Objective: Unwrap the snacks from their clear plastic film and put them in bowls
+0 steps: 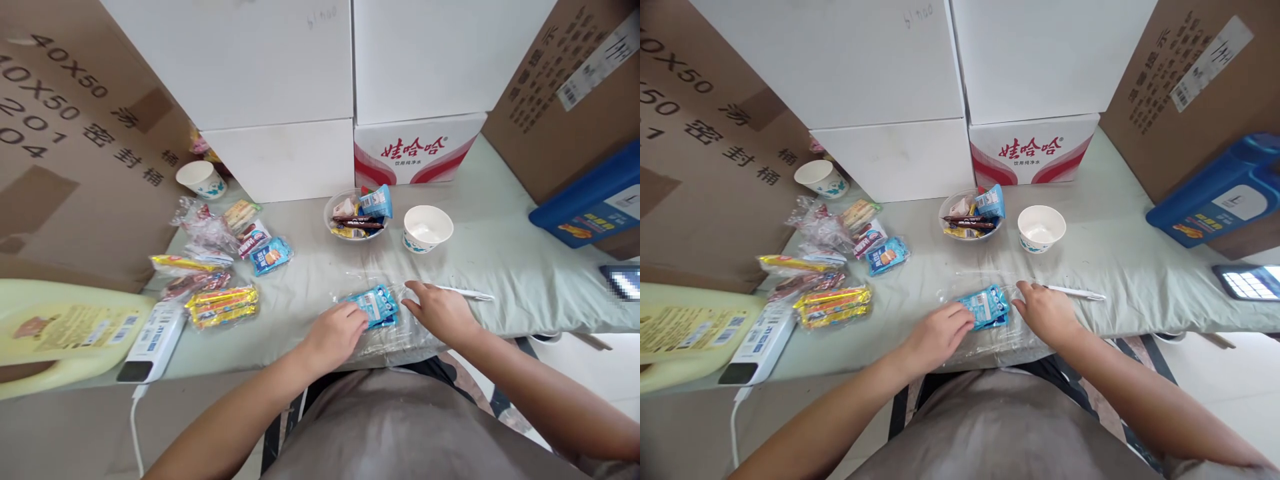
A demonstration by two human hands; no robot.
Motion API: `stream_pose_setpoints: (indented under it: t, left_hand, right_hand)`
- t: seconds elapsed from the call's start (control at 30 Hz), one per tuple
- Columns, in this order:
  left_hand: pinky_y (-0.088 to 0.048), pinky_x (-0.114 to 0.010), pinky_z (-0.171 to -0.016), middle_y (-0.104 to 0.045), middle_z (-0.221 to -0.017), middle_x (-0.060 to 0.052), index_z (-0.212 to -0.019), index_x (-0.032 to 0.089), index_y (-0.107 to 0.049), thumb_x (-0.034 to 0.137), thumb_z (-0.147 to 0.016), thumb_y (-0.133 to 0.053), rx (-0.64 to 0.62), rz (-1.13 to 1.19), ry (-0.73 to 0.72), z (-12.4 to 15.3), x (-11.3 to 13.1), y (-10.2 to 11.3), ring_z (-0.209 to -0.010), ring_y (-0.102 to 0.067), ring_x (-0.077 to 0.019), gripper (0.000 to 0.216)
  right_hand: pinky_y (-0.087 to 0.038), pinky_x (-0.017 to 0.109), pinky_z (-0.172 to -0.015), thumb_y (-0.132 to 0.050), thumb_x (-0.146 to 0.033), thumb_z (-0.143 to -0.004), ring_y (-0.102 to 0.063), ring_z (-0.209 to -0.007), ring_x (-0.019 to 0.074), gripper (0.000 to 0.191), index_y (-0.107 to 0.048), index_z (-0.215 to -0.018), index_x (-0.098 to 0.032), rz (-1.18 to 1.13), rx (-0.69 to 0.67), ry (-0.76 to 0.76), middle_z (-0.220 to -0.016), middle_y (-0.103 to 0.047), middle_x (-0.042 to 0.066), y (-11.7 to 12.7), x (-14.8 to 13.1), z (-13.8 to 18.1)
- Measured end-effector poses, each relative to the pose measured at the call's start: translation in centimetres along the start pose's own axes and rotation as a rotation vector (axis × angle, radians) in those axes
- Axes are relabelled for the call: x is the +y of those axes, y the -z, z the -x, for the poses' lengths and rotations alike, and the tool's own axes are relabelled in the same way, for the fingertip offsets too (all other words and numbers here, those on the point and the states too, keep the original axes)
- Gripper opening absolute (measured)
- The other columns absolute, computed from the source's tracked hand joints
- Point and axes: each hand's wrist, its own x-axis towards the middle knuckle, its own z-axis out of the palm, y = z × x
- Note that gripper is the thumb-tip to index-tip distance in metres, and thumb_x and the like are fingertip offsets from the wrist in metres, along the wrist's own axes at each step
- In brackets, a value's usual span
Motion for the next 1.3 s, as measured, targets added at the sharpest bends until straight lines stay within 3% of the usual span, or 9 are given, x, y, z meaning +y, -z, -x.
stream_pose_setpoints:
  t: [0.1, 0.2, 0.4, 0.63, 0.77, 0.97, 1.13, 1.2, 1.3]
  left_hand:
    - [-0.050, -0.037, -0.094, -0.066, -0.111, -0.008, -0.110, 0.019, -0.062, 0.017, -0.094, -0.045, 0.190, 0.085, -0.054, -2.7, -0.7, -2.3, -0.106, -0.061, -0.0207, 0.024]
    - [-0.042, -0.047, -0.106, -0.057, -0.132, -0.013, -0.129, 0.018, -0.053, 0.029, -0.092, -0.053, 0.197, 0.001, -0.068, -4.0, -1.9, -4.4, -0.124, -0.051, -0.0270, 0.039]
    - [-0.030, -0.055, -0.110, -0.044, -0.146, -0.017, -0.142, 0.018, -0.044, 0.061, -0.077, -0.066, 0.126, -0.223, 0.018, -2.6, -3.3, -4.7, -0.134, -0.039, -0.0357, 0.080]
    - [-0.025, -0.061, -0.107, -0.044, -0.144, -0.015, -0.139, 0.026, -0.049, 0.071, -0.067, -0.068, 0.124, -0.326, 0.131, -1.8, -3.9, -3.6, -0.133, -0.033, -0.0407, 0.087]
    - [-0.023, -0.062, -0.108, -0.047, -0.142, -0.017, -0.136, 0.022, -0.052, 0.069, -0.074, -0.063, 0.143, -0.292, 0.108, -1.5, -4.0, -3.5, -0.133, -0.034, -0.0407, 0.079]
    - [-0.034, -0.053, -0.107, -0.055, -0.132, -0.014, -0.124, 0.017, -0.059, 0.044, -0.082, -0.066, 0.118, -0.180, -0.027, -0.9, -3.0, -1.4, -0.128, -0.042, -0.0339, 0.050]
    - [-0.047, -0.045, -0.100, -0.062, -0.124, -0.010, -0.117, 0.020, -0.062, 0.026, -0.076, -0.075, -0.039, -0.120, -0.156, -0.9, -3.4, -0.2, -0.120, -0.052, -0.0286, 0.043]
    - [-0.050, -0.043, -0.097, -0.066, -0.118, -0.008, -0.111, 0.020, -0.064, 0.025, -0.082, -0.068, 0.031, -0.096, -0.158, -1.0, -3.8, 0.0, -0.114, -0.058, -0.0255, 0.030]
    - [-0.054, -0.038, -0.089, -0.071, -0.103, -0.006, -0.103, 0.019, -0.066, 0.022, -0.092, -0.053, 0.306, -0.102, -0.090, -1.5, -3.5, -0.3, -0.098, -0.066, -0.0208, 0.017]
  right_hand:
    - [-0.051, 0.034, -0.079, -0.046, -0.032, -0.097, -0.067, -0.089, 0.0230, 0.032, -0.060, -0.121, -0.017, -0.100, 0.124, 0.231, -0.102, -0.068, 0.012, -1.3, -0.1, -0.6]
    - [-0.047, 0.044, -0.098, -0.059, -0.038, -0.090, -0.056, -0.117, 0.0284, 0.047, -0.054, -0.130, -0.015, -0.208, 0.192, 0.440, -0.125, -0.060, 0.016, -3.4, 0.7, -1.3]
    - [-0.036, 0.055, -0.108, -0.072, -0.067, -0.067, -0.039, -0.133, 0.0382, 0.103, -0.037, -0.144, -0.009, -0.229, 0.165, 0.406, -0.142, -0.043, 0.024, -5.9, 2.3, -1.5]
    - [-0.034, 0.057, -0.105, -0.073, -0.076, -0.056, -0.039, -0.129, 0.0413, 0.109, -0.046, -0.140, -0.013, -0.172, 0.122, 0.404, -0.139, -0.046, 0.023, -4.8, 2.3, -1.8]
    - [-0.039, 0.054, -0.100, -0.075, -0.070, -0.060, -0.046, -0.123, 0.0381, 0.100, -0.049, -0.138, -0.013, -0.134, 0.119, 0.402, -0.134, -0.052, 0.020, -3.5, 3.4, -2.0]
    - [-0.048, 0.043, -0.093, -0.051, -0.043, -0.094, -0.056, -0.105, 0.0266, 0.041, -0.063, -0.119, -0.014, -0.235, 0.256, 0.411, -0.113, -0.064, 0.014, -3.4, 2.9, -1.1]
    - [-0.037, 0.050, -0.107, -0.050, -0.053, -0.092, -0.043, -0.128, 0.0312, 0.063, -0.048, -0.139, -0.011, -0.199, 0.306, 0.424, -0.137, -0.053, 0.017, -6.3, 1.1, -0.3]
    - [-0.026, 0.055, -0.112, -0.051, -0.061, -0.088, -0.030, -0.138, 0.0353, 0.076, -0.040, -0.145, -0.012, -0.135, 0.305, 0.405, -0.146, -0.046, 0.015, -7.0, 0.9, -0.1]
    - [-0.016, 0.059, -0.114, -0.049, -0.068, -0.084, -0.017, -0.144, 0.0393, 0.087, -0.033, -0.149, -0.013, -0.077, 0.284, 0.391, -0.152, -0.039, 0.012, -7.3, 0.9, -0.1]
